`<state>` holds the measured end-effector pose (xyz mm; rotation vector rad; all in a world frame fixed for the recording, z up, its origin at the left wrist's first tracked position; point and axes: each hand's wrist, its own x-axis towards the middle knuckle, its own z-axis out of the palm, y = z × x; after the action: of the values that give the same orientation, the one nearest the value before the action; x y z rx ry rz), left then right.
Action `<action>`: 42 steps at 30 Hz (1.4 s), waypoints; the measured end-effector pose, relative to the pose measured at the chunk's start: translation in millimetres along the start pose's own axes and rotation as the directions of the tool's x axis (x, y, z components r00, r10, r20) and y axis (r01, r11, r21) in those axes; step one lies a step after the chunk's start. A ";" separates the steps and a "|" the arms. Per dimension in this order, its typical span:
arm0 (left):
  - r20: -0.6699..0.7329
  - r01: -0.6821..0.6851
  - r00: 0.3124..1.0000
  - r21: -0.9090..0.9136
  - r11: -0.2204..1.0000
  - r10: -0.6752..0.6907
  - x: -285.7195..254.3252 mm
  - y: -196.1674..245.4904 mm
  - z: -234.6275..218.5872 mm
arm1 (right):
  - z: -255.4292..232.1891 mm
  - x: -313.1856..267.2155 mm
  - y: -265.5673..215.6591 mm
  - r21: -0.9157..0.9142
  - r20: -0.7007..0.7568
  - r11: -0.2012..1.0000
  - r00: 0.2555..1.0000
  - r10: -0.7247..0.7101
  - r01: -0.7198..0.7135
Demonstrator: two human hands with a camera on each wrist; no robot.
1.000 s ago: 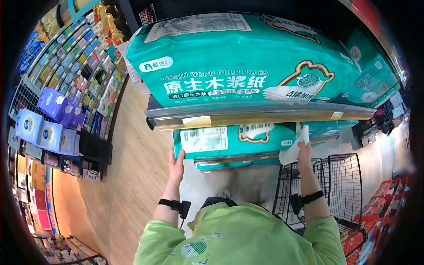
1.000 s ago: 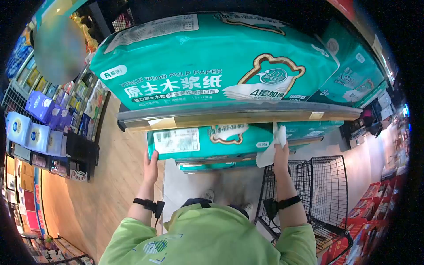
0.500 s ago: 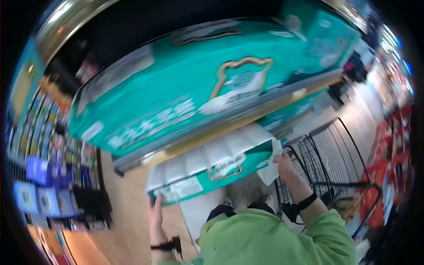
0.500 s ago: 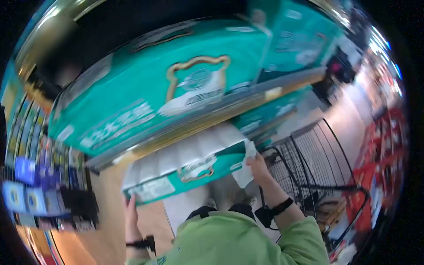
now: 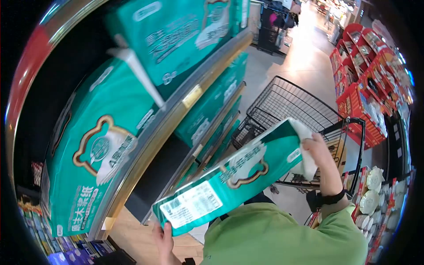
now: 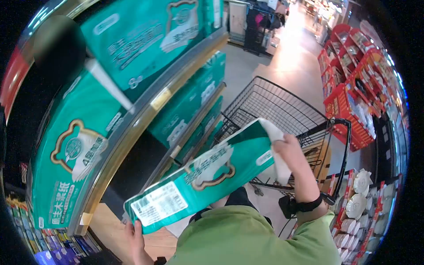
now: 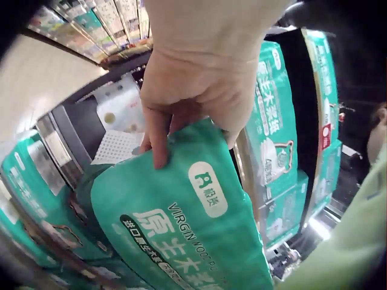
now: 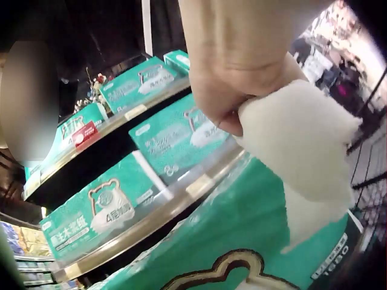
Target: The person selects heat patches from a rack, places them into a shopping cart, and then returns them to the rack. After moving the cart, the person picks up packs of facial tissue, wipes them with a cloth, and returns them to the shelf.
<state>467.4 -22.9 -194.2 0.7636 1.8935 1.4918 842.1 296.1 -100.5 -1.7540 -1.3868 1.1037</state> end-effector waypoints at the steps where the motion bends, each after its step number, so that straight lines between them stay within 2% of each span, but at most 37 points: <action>1: 0.052 -0.072 0.996 0.036 0.997 0.070 33.6 -22.4 10.8 | 4.8 20.4 30.7 -0.015 -0.058 1.000 0.998 -0.017 0.016; 2: 0.096 -0.141 0.986 0.066 0.988 0.134 49.2 -32.7 6.4 | 8.3 18.6 47.0 -0.036 -0.107 0.999 0.994 -0.038 0.035; 3: 0.086 -0.093 0.992 -0.018 0.995 0.094 63.0 -36.4 10.8 | 11.4 9.9 47.9 -0.027 -0.150 0.998 0.987 -0.052 0.048; 4: 0.104 -0.096 0.990 -0.018 0.995 0.097 79.3 -33.2 14.5 | 14.6 2.9 48.1 -0.023 -0.191 0.998 0.980 -0.063 0.060; 6: 0.233 -0.117 0.965 -0.030 0.993 0.121 111.4 -26.8 26.3 | 19.7 9.6 74.8 -0.024 -0.262 0.999 0.964 -0.043 0.038; 7: 0.260 -0.156 0.952 -0.033 0.987 0.159 129.1 -39.6 36.2 | 25.3 12.8 84.0 -0.088 -0.301 0.995 0.950 -0.080 0.056; 8: 0.297 -0.193 0.934 -0.047 0.980 0.198 169.3 -61.9 75.4 | 26.3 46.8 97.8 -0.158 -0.348 0.985 0.930 -0.118 0.066; 9: 0.346 -0.200 0.918 -0.026 0.979 0.196 185.1 -64.2 86.8 | 25.7 58.4 105.6 -0.152 -0.363 0.987 0.926 -0.108 0.056; 10: 0.361 -0.207 0.911 -0.021 0.978 0.200 199.1 -77.6 99.3 | 25.3 75.6 119.6 -0.151 -0.312 0.988 0.946 -0.085 0.039; 11: 0.367 -0.149 0.922 0.045 0.988 0.122 209.7 -89.1 113.2 | 21.0 86.9 130.4 -0.152 -0.251 0.988 0.966 -0.056 0.018; 12: 0.364 -0.090 0.930 0.113 0.990 0.043 214.8 -89.2 128.8 | 15.7 95.5 136.2 -0.144 -0.251 0.990 0.967 -0.041 0.005; 13: 0.242 -0.128 0.960 -0.061 0.990 0.139 212.2 -78.9 147.8 | 11.5 105.4 139.1 -0.059 -0.253 0.998 0.967 -0.021 0.006; 14: 0.294 -0.030 0.955 -0.043 0.999 0.042 220.2 -74.0 148.7 | 3.0 115.9 138.1 0.027 -0.247 1.000 0.969 0.004 0.003; 15: 0.280 0.008 0.960 -0.038 0.999 0.003 222.0 -78.6 159.1 | 0.4 120.0 140.0 -0.029 -0.218 0.999 0.975 -0.041 0.036; 16: 0.260 0.051 0.964 -0.015 0.999 -0.046 219.1 -67.9 164.3 | -6.9 120.2 132.7 -0.026 -0.204 1.000 0.979 -0.023 0.018; 18: 0.247 0.093 0.966 -0.043 0.995 -0.080 217.1 -57.8 173.3 | -15.3 127.4 118.5 -0.181 -0.168 0.983 0.986 0.004 -0.035; 19: 0.239 0.132 0.965 -0.083 0.988 -0.108 216.9 -55.4 174.1 | -21.2 134.6 123.2 -0.212 -0.183 0.977 0.981 -0.061 0.021; 20: 0.234 0.133 0.966 -0.074 0.988 -0.112 215.8 -53.2 177.1 | -24.0 130.5 118.9 -0.297 -0.290 0.951 0.942 -0.171 0.081; 21: 0.210 0.147 0.971 -0.146 0.978 -0.115 213.5 -50.9 182.8 | -22.7 120.2 100.6 -0.388 -0.383 0.913 0.879 -0.285 0.127; 22: 0.189 0.163 0.975 -0.224 0.961 -0.121 213.8 -59.0 182.8 | -21.5 133.0 127.8 -0.766 -0.420 0.623 0.609 -0.672 0.158; 23: 0.227 0.170 0.967 -0.239 0.956 -0.115 213.9 -54.7 184.3 | -14.2 103.2 78.7 -0.839 -0.425 0.541 0.688 -0.588 -0.056; 24: 0.229 0.173 0.966 -0.234 0.957 -0.119 216.8 -56.6 184.3 | -10.9 96.8 71.5 -0.896 -0.376 0.444 0.546 -0.749 -0.008; 26: 0.249 0.158 0.965 -0.287 0.945 -0.086 223.9 -63.3 184.7 | 0.6 91.9 67.3 -0.811 -0.381 0.563 0.585 -0.715 0.159; 28: 0.216 0.131 0.974 -0.320 0.938 -0.063 226.1 -63.1 185.3 | 24.5 99.1 84.6 -0.726 -0.167 0.558 0.684 -0.710 0.402; 29: 0.294 0.189 0.952 -0.345 0.919 -0.085 228.3 -62.9 183.6 | 42.8 95.7 89.6 -0.646 -0.100 0.687 0.855 -0.508 0.333; 30: 0.370 0.246 0.923 -0.365 0.898 -0.103 230.0 -62.1 181.4 | 63.3 96.8 105.6 -0.868 0.045 0.440 0.918 -0.395 0.232; 33: 0.422 0.253 0.904 -0.412 0.875 -0.062 230.0 -60.5 180.9 | 88.3 92.2 105.7 -0.799 0.082 0.494 0.876 -0.475 0.343; 35: 0.451 0.226 0.892 -0.399 0.889 -0.025 232.8 -55.3 181.8 | 112.7 84.6 90.8 -0.728 0.222 0.522 0.873 -0.435 0.445; 37: 0.463 0.219 0.886 -0.400 0.890 -0.010 235.8 -57.8 180.7 | 147.0 71.0 76.6 -0.722 0.281 0.451 0.818 -0.502 0.525; 38: 0.480 0.220 0.877 -0.398 0.890 -0.002 238.2 -58.7 181.0 | 166.6 63.4 68.6 -0.690 0.289 0.446 0.782 -0.553 0.571; 39: 0.500 0.212 0.866 -0.385 0.898 0.010 240.5 -62.8 179.5 | 184.7 52.2 50.1 -0.647 0.338 0.413 0.727 -0.598 0.641; 40: 0.517 0.219 0.856 -0.383 0.898 0.012 241.9 -68.8 178.0 | 205.4 44.9 52.5 -0.613 0.363 0.358 0.653 -0.664 0.705; 41: 0.505 0.214 0.863 -0.411 0.886 0.026 243.3 -76.5 175.7 | 230.7 39.8 51.9 -0.578 0.440 0.315 0.612 -0.657 0.753; 42: 0.502 0.213 0.864 -0.439 0.873 0.041 245.6 -86.8 174.5 | 248.6 26.5 49.2 -0.450 0.445 0.398 0.587 -0.676 0.799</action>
<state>432.7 253.8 -337.6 0.7194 1.0893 1.4459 643.4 305.5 -259.7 -1.0768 -2.5343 0.2847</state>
